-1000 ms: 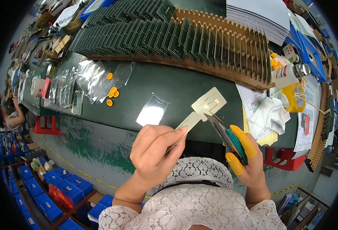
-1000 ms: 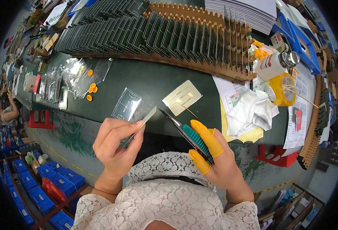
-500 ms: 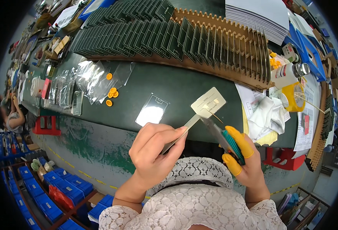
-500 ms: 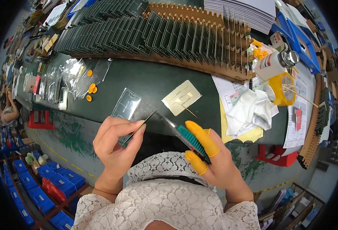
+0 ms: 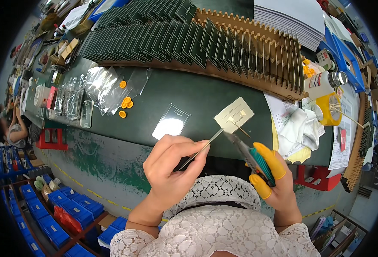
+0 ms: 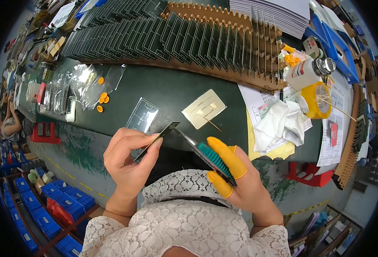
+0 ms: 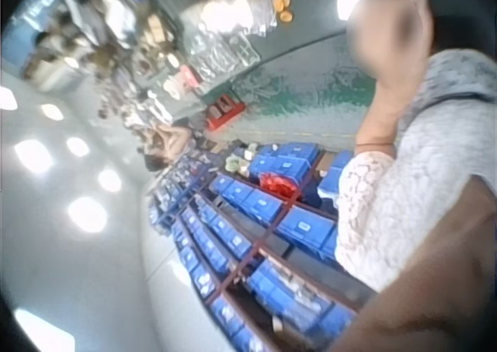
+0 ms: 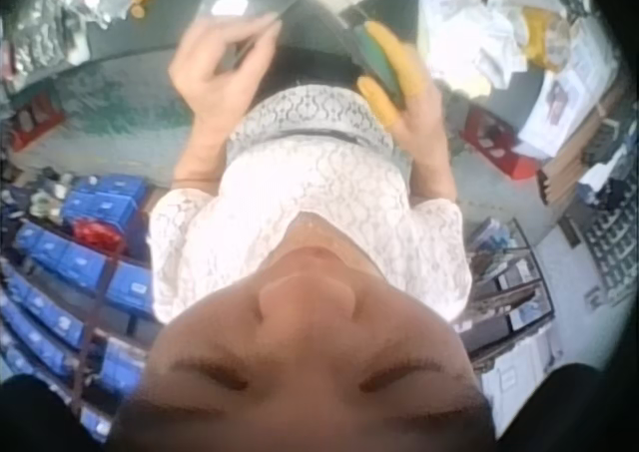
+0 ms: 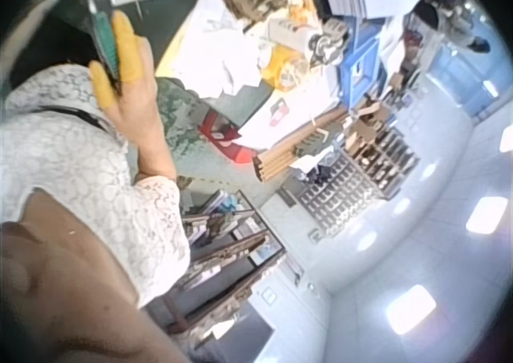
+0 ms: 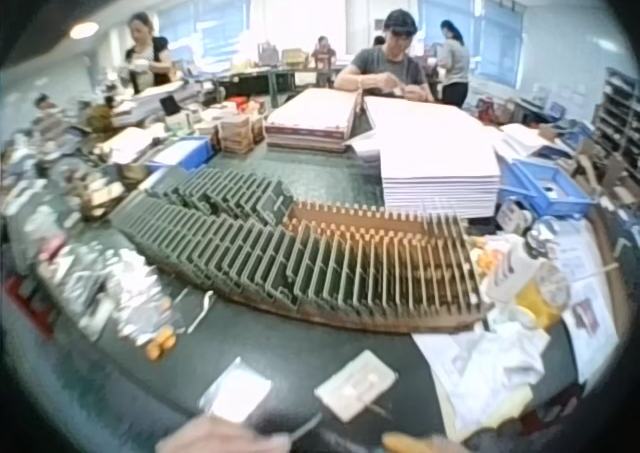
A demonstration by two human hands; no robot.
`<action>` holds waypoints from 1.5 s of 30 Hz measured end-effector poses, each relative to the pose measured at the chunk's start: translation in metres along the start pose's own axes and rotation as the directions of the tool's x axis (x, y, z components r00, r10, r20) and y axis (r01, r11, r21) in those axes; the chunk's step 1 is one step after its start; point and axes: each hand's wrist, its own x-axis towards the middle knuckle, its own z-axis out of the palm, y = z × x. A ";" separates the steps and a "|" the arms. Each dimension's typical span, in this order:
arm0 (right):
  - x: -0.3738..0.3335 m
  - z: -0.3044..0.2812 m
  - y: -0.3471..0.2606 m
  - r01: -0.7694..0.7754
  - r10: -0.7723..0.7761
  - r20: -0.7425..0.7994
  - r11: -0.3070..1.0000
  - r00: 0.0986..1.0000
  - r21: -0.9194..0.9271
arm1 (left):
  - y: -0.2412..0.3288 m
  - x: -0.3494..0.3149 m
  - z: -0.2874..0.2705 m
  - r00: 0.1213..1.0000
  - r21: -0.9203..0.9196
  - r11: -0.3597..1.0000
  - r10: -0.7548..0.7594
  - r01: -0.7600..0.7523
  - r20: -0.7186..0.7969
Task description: The person cleans small rectangular cards at a workbench. They use a wooden stick to apply a substance to the card surface, then wipe the card with a white cloth. The person repeats this process on multiple cards, handling them one at a time and placing them back on the table after cleaning.
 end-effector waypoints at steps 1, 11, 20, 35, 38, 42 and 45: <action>0.001 0.001 -0.002 0.035 -0.035 0.015 0.999 0.999 -0.021 | 0.000 0.000 0.000 1.000 0.002 1.000 -0.001 0.001 0.001; 0.001 0.005 0.002 -0.037 0.038 -0.033 0.999 0.999 0.038 | 0.002 0.000 -0.002 0.999 -0.019 0.999 -0.034 0.034 0.008; 0.017 0.013 0.003 -0.072 0.179 -0.250 0.921 0.952 0.383 | 0.009 -0.006 0.007 0.990 -0.099 0.995 0.035 -0.021 0.140; 0.021 0.031 0.015 0.059 0.086 -0.217 0.810 0.973 0.584 | -0.003 -0.018 0.007 0.839 -0.729 0.442 -0.418 0.523 0.348; 0.021 0.033 0.017 0.087 0.050 -0.201 0.781 0.978 0.618 | -0.006 -0.022 0.011 0.860 -0.725 0.476 -0.381 0.498 0.340; 0.020 0.029 0.013 0.154 -0.052 -0.222 0.870 0.974 0.469 | -0.010 -0.018 0.007 0.963 -0.398 0.889 -0.145 0.227 0.226; 0.020 0.027 0.010 0.178 -0.106 -0.225 0.927 0.969 0.331 | -0.003 -0.008 -0.001 0.983 -0.179 0.982 -0.029 0.062 0.183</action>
